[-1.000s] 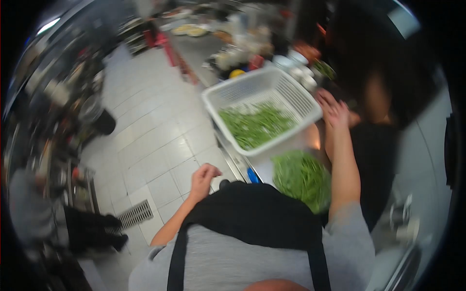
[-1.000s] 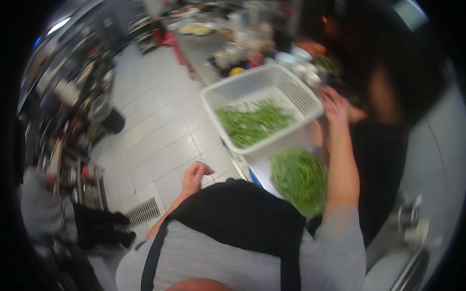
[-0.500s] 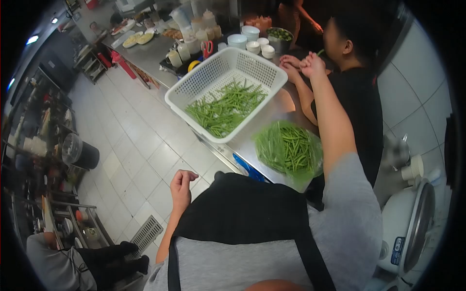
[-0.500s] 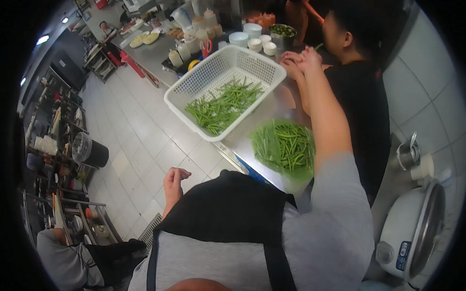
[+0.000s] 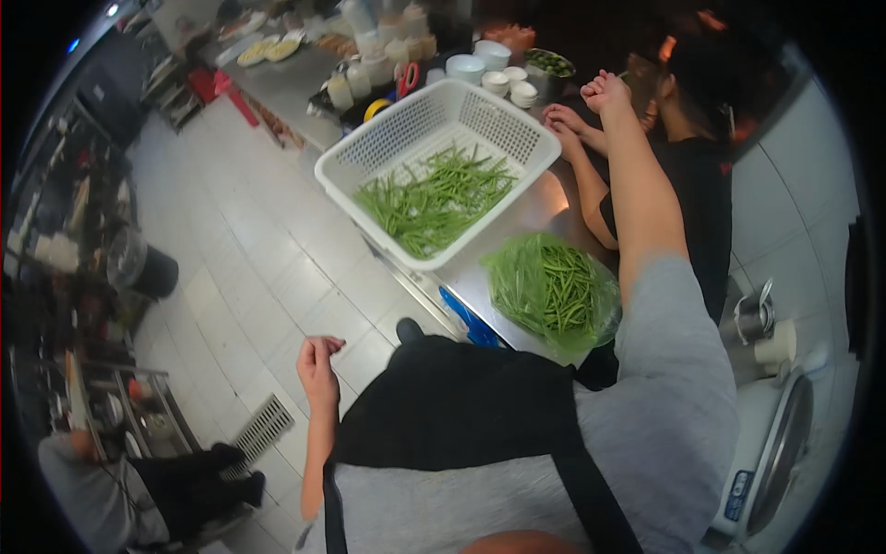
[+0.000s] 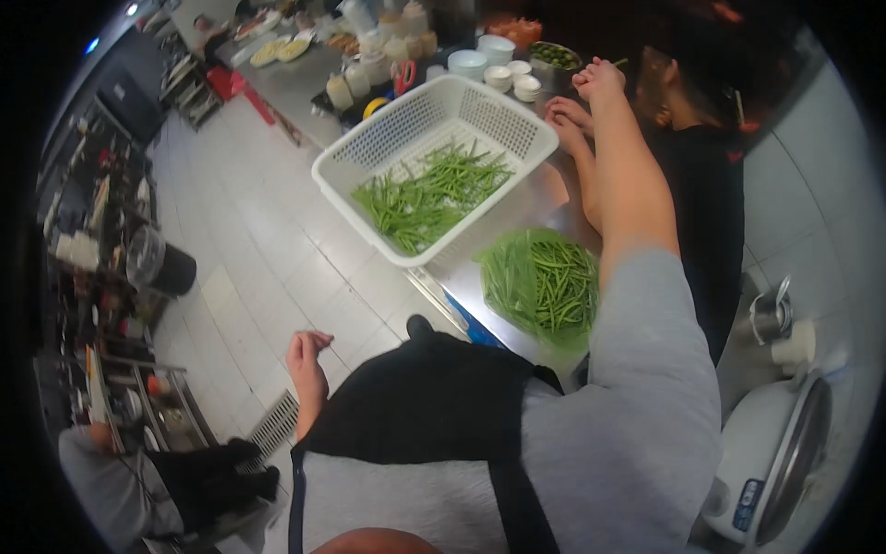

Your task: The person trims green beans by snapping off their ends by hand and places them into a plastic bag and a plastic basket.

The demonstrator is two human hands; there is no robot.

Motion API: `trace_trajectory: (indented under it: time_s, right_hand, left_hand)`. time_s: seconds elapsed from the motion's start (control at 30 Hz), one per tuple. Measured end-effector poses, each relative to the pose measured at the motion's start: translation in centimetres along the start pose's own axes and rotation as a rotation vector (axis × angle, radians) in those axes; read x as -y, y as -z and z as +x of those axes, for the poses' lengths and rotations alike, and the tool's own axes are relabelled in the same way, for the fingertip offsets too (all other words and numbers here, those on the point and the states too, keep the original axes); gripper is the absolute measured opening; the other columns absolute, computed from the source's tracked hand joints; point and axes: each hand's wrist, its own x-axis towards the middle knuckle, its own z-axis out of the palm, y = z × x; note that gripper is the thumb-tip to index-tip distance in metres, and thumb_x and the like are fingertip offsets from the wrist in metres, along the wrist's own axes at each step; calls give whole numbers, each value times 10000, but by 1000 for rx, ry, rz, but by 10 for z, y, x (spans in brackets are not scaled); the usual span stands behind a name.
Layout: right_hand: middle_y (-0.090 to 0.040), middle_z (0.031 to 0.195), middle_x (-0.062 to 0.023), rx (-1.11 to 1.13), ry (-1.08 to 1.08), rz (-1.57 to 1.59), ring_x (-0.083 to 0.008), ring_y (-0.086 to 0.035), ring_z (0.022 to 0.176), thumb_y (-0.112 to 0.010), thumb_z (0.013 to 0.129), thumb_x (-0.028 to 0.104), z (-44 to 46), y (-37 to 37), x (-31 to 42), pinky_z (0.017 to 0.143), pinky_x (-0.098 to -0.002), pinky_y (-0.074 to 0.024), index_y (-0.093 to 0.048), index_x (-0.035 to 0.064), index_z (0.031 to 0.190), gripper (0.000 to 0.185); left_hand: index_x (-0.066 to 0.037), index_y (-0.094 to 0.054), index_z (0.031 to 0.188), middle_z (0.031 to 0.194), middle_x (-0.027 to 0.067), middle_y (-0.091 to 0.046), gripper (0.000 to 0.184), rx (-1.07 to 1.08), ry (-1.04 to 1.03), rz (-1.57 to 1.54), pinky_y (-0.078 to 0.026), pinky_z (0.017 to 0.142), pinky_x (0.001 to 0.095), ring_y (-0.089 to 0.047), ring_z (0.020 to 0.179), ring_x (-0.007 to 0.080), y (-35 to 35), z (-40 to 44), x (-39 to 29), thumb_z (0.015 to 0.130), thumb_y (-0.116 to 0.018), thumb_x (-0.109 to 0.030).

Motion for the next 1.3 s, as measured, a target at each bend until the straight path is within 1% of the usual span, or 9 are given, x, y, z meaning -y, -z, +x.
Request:
trace_trajectory:
  time_s: [0.13,0.33,0.57,0.63,0.93,1.07,1.13,1.2,1.3]
  right_hand:
    - [-307,530,26,321,-45,-349,-100,-271,439,-344,1003,337,-106,-34,-55,479,-281,-305,-528,16,948,374]
    - [-344,554,44,614,569,-400,-43,-327,502,-359,1002,289,-227,-42,-80,472,-213,-291,-570,3,889,373]
    - [-624,868,-150,805,649,-1465,-373,-577,800,-584,858,224,-234,11,-195,770,-414,-460,-632,24,942,222]
    - [-615,905,-142,792,983,-1238,-341,-563,879,-631,810,144,-264,37,-198,818,-412,-443,-647,40,930,161]
    - [-588,765,-67,778,434,-1192,-211,-582,726,-744,704,90,-347,156,-150,659,-309,-461,-634,64,730,116]
    - [-607,789,-97,375,569,-1413,-257,-595,711,-682,775,128,-309,188,-100,656,-341,-475,-636,48,775,92]
    - [-614,919,-135,114,475,-1632,-317,-593,836,-625,828,208,-277,232,-70,746,-385,-476,-636,62,941,185]
    - [-590,1008,-168,16,420,-1888,-361,-561,932,-594,849,262,-270,279,-68,809,-417,-455,-601,81,1066,283]
    - [-539,1113,-223,-179,275,-1849,-411,-492,1062,-546,879,359,-287,318,-80,918,-445,-396,-509,88,1245,456]
  left_hand:
    - [-9,-536,779,785,69,-604,246,-35,65,-21,-441,743,271,-547,758,130,2,-13,10,961,-465,-159]
    - [-18,-554,798,794,53,-614,252,-2,131,55,-432,742,260,-545,765,117,1,-28,12,965,-476,-190]
    - [6,-572,820,820,62,-625,199,70,66,62,-438,753,267,-554,792,116,-35,-7,-17,942,-511,-138]
    - [3,-577,816,822,62,-627,176,143,35,108,-447,745,271,-561,790,117,-42,-4,-13,931,-517,-114]
    - [-16,-618,798,742,29,-611,201,515,269,147,-436,643,236,-551,705,92,-93,-3,-7,903,-577,-183]
    - [-48,-620,936,930,79,-640,129,651,-247,419,-488,698,307,-602,745,185,-111,17,-24,833,-623,-126]
    - [-114,-587,1088,1139,94,-596,301,919,-783,516,-512,734,363,-616,820,233,-170,37,-50,790,-617,-87]
    - [-214,-568,1200,1315,100,-491,501,1167,-898,632,-519,748,372,-604,905,282,-215,38,-56,738,-589,-20]
    - [-155,-593,1143,1233,108,-524,383,1122,-1100,944,-520,730,368,-603,900,274,-264,38,-29,780,-526,-53]
